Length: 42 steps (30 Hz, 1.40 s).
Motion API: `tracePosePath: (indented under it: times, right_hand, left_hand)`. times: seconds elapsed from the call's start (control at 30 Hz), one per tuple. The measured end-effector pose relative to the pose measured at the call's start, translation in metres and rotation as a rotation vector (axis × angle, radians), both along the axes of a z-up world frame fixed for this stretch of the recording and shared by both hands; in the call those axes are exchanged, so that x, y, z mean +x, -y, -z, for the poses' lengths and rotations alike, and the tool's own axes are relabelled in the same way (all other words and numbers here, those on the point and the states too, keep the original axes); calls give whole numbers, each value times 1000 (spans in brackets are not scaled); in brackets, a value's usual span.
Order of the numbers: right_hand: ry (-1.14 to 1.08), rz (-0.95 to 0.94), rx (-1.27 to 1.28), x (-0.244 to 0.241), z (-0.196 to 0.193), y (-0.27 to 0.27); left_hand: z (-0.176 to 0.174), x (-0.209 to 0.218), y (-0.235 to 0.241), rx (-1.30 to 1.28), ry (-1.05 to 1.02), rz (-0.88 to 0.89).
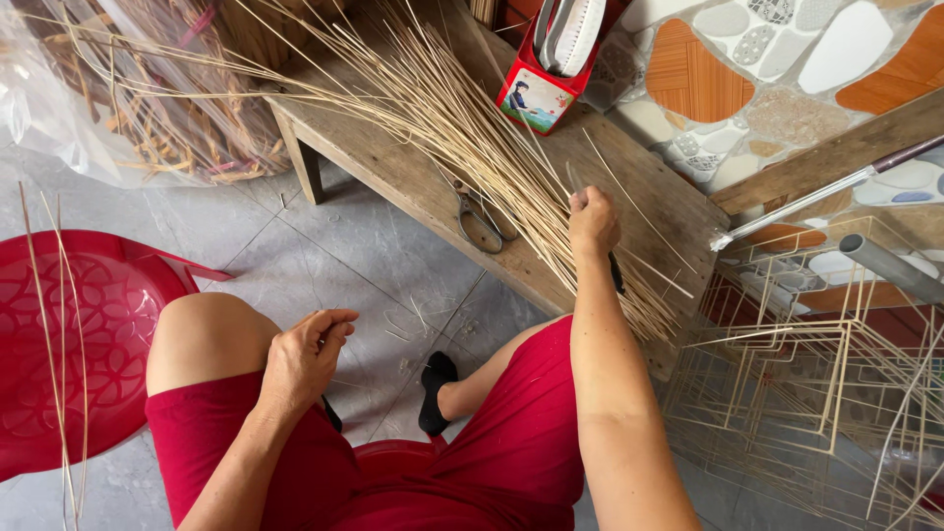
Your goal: The person sits on a low chair and uses a knife to sharpen the ends of thin bamboo sticks. They hold each stick with the left hand and scrape the tip with the knife in the right hand, then place the sharpened sticks on a red plastic chair beside them.
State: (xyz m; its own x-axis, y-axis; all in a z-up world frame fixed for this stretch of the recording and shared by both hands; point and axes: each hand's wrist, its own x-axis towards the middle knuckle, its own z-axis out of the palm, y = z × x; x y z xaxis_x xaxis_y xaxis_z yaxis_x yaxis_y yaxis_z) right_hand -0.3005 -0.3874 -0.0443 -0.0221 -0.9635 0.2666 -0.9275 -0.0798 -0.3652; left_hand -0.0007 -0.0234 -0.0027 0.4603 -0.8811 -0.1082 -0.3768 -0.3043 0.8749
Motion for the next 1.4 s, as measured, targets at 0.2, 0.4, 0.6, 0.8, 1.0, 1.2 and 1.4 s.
tracePosePath:
  times: [0.2,0.4,0.6,0.8,1.0,1.2,1.4]
  right_hand:
    - [62,-14,-286,-11,-25,-20]
    - [242,-38,-424,-27,-33,-39]
    - [160,-7,-345,-35,-24,-48]
    - [124,-39,-414,-34,-29,-47]
    - [396,-167,-548,-25,-86,-48]
    - [759,-568,-520,0,-177,-96]
    - [1281,-645,244,51,-182,-164]
  left_hand:
    - [-1,2,-4,1,33,0]
    - [-1,1,-8,22,34,-3]
    - [1,2,-16,-33,35,-3]
    - [1,2,-22,-70,83,17]
    - [2,5,-26,-99,76,5]
    - [-5,4,-26,-60,81,12]
    - [-4,-5,-28,-137,-194,112]
